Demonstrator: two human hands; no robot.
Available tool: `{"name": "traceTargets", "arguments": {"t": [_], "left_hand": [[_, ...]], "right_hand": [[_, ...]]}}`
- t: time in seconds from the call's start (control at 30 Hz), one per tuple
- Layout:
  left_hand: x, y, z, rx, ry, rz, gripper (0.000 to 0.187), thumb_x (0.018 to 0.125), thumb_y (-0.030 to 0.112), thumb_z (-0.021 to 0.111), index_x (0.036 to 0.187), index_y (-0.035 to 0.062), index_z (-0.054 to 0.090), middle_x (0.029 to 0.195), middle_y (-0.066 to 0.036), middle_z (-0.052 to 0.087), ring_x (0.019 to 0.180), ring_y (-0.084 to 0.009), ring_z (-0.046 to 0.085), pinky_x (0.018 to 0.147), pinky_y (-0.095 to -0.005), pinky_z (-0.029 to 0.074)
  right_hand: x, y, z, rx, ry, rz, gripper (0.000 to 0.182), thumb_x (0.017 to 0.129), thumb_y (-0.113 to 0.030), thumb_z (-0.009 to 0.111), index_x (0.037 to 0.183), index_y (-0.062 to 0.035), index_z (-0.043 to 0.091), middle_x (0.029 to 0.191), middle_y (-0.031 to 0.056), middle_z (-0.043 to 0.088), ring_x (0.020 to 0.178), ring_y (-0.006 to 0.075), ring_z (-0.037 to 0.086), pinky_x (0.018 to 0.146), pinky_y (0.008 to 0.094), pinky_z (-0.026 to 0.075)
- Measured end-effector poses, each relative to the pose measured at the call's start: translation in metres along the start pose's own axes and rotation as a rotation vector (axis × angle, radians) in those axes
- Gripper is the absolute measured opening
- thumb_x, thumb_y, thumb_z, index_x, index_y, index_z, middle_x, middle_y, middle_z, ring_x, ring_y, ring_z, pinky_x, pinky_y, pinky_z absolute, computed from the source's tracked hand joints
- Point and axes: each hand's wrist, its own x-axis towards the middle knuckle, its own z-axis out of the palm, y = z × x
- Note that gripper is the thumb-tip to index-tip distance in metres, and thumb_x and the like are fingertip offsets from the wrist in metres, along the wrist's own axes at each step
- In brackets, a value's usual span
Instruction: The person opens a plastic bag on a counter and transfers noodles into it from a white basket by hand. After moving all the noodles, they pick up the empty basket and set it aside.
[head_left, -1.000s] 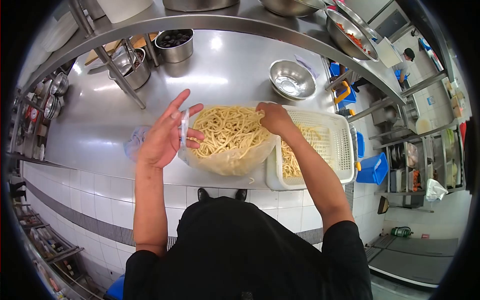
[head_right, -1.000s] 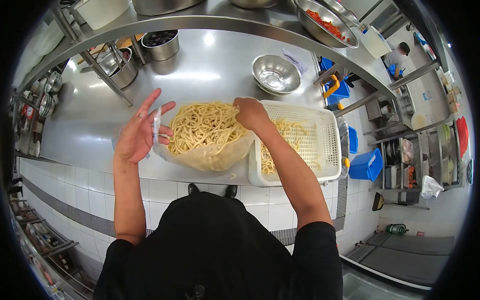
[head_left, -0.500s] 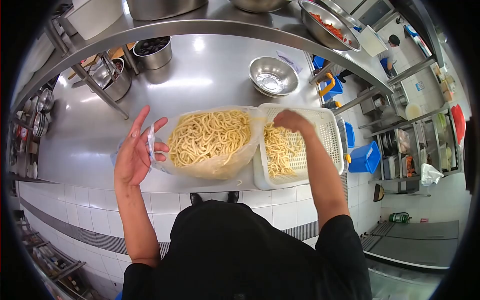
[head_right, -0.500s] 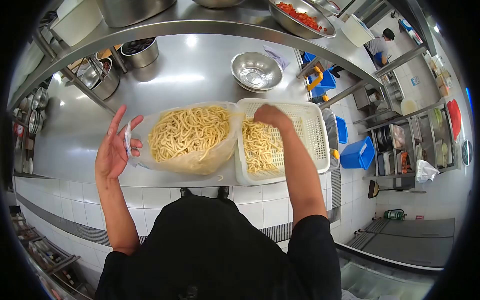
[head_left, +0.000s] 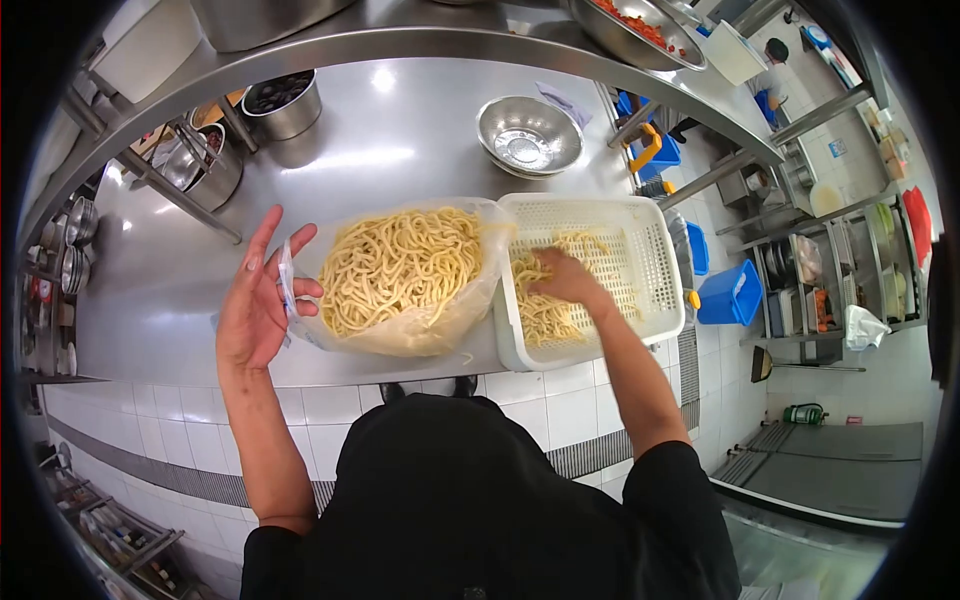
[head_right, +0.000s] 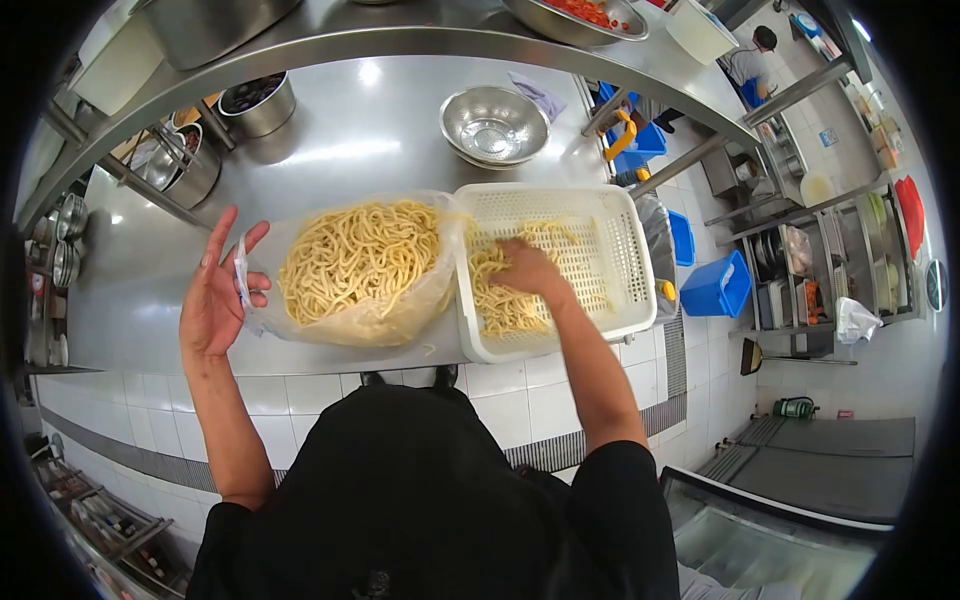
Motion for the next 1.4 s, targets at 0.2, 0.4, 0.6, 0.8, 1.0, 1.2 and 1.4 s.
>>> {"name": "traceTargets", "arguments": {"t": [0.2, 0.4, 0.6, 0.8, 1.0, 1.2, 1.4], "left_hand": [[0.002, -0.002, 0.0, -0.004, -0.006, 0.016, 0.08, 0.101, 0.044, 0.056, 0.162, 0.0111, 0.016, 0.156, -0.028, 0.033, 0.088, -0.0247, 0.072, 0.071, -0.032, 0.062], [-0.001, -0.001, -0.003, -0.019, -0.014, 0.021, 0.08, 0.101, 0.044, 0.055, 0.162, 0.0112, 0.016, 0.156, -0.029, 0.034, 0.088, -0.0245, 0.072, 0.07, -0.0318, 0.062], [0.002, 0.001, 0.005, -0.014, -0.032, -0.007, 0.081, 0.099, 0.044, 0.057, 0.162, 0.0131, 0.016, 0.157, -0.028, 0.032, 0.088, -0.0237, 0.072, 0.07, -0.0303, 0.061], [0.009, 0.0, 0.008, -0.052, -0.066, 0.012, 0.074, 0.101, 0.035, 0.056, 0.161, 0.0115, 0.02, 0.154, -0.027, 0.037, 0.091, -0.0276, 0.073, 0.069, -0.0316, 0.062], [0.011, 0.006, 0.011, 0.015, -0.058, 0.043, 0.081, 0.098, 0.044, 0.058, 0.162, 0.0128, 0.019, 0.154, -0.028, 0.036, 0.087, -0.0272, 0.071, 0.067, -0.0284, 0.058], [0.003, 0.007, 0.0, -0.011, -0.049, 0.066, 0.081, 0.099, 0.046, 0.058, 0.162, 0.0133, 0.019, 0.153, -0.029, 0.037, 0.086, -0.0269, 0.072, 0.065, -0.0278, 0.057], [0.0, 0.006, -0.009, -0.077, -0.041, 0.052, 0.077, 0.101, 0.039, 0.056, 0.162, 0.0132, 0.018, 0.154, -0.028, 0.036, 0.088, -0.0287, 0.072, 0.067, -0.0298, 0.06]], "right_hand": [[-0.05, -0.055, 0.017, -0.296, -0.087, 0.088, 0.061, 0.068, -0.024, 0.083, 0.125, -0.0158, 0.065, 0.127, 0.0156, 0.058, 0.113, 0.0426, 0.06, 0.092, 0.0486, 0.055], [-0.051, 0.006, -0.027, 0.596, -0.199, 0.318, 0.05, 0.074, -0.007, 0.073, 0.123, 0.0001, 0.065, 0.101, 0.0121, 0.072, 0.092, 0.0217, 0.069, 0.081, 0.0315, 0.056], [-0.065, -0.058, -0.128, 0.9, -0.099, 0.246, 0.046, 0.076, 0.004, 0.069, 0.122, 0.0009, 0.064, 0.101, 0.0039, 0.069, 0.087, 0.0129, 0.065, 0.078, 0.0283, 0.055], [-0.062, -0.172, -0.205, 0.918, -0.077, -0.038, 0.036, 0.072, 0.007, 0.071, 0.104, -0.0047, 0.061, 0.094, 0.0018, 0.064, 0.082, 0.0129, 0.066, 0.074, 0.0298, 0.059], [-0.012, -0.277, -0.169, 0.854, -0.421, -0.194, 0.04, 0.076, -0.002, 0.074, 0.114, -0.0057, 0.062, 0.1, 0.0052, 0.066, 0.089, 0.0161, 0.067, 0.073, 0.0314, 0.061], [0.046, -0.301, -0.084, 0.04, -0.285, -0.485, 0.056, 0.086, -0.028, 0.076, 0.138, -0.0116, 0.061, 0.133, 0.0104, 0.065, 0.107, 0.0203, 0.064, 0.092, 0.0311, 0.051], [0.054, -0.219, -0.127, 0.718, -0.219, -0.124, 0.048, 0.087, -0.022, 0.076, 0.128, -0.0014, 0.065, 0.113, 0.0069, 0.069, 0.089, 0.0121, 0.066, 0.074, 0.0272, 0.055]]}}
